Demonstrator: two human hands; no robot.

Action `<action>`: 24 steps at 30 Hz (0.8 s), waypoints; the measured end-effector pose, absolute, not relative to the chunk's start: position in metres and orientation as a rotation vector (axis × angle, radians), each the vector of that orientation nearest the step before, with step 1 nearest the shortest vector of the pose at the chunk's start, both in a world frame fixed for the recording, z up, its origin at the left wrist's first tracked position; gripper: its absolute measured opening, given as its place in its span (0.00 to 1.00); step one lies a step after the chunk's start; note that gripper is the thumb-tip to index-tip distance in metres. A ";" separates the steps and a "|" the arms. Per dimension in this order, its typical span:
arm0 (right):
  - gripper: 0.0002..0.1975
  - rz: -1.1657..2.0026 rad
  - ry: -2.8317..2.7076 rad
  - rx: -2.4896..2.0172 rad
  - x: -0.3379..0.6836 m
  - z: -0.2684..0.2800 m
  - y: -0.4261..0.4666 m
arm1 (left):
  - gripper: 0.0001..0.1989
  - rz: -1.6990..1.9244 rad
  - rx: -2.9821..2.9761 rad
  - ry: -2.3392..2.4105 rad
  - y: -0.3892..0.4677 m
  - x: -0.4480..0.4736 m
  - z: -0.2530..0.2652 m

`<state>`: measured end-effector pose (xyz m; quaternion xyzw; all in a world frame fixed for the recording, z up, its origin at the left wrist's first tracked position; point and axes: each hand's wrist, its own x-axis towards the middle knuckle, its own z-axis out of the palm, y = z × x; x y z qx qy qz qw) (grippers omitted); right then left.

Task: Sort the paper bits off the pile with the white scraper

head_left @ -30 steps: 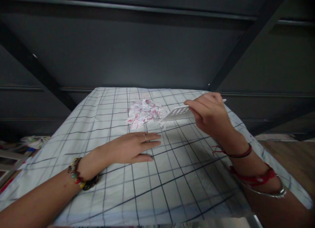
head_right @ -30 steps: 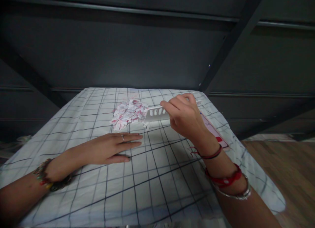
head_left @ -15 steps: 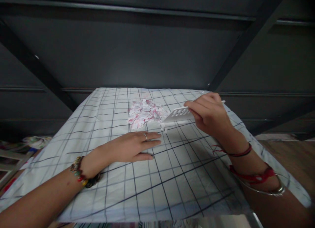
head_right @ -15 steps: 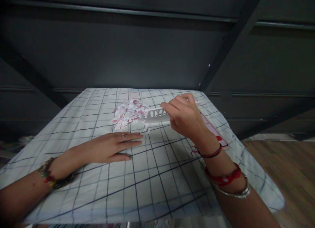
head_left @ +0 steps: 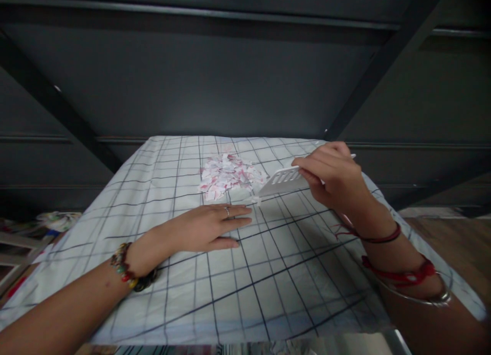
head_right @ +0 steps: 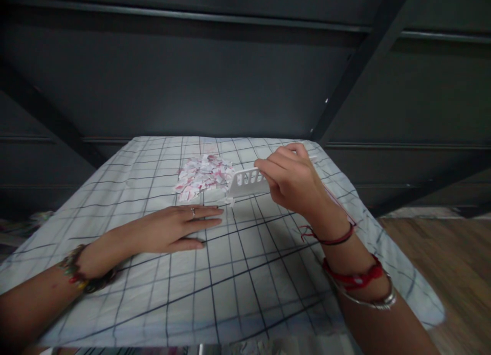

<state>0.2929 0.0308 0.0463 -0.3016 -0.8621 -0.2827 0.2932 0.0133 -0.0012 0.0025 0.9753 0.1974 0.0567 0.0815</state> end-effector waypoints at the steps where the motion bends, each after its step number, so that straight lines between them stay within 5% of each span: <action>1: 0.10 -0.730 -2.310 -0.794 0.294 0.048 0.030 | 0.23 0.170 2.916 0.589 -0.001 0.013 0.003; 24: 0.08 -0.520 -2.367 -0.707 0.290 0.058 0.017 | 0.20 0.191 2.956 0.613 -0.001 0.013 0.003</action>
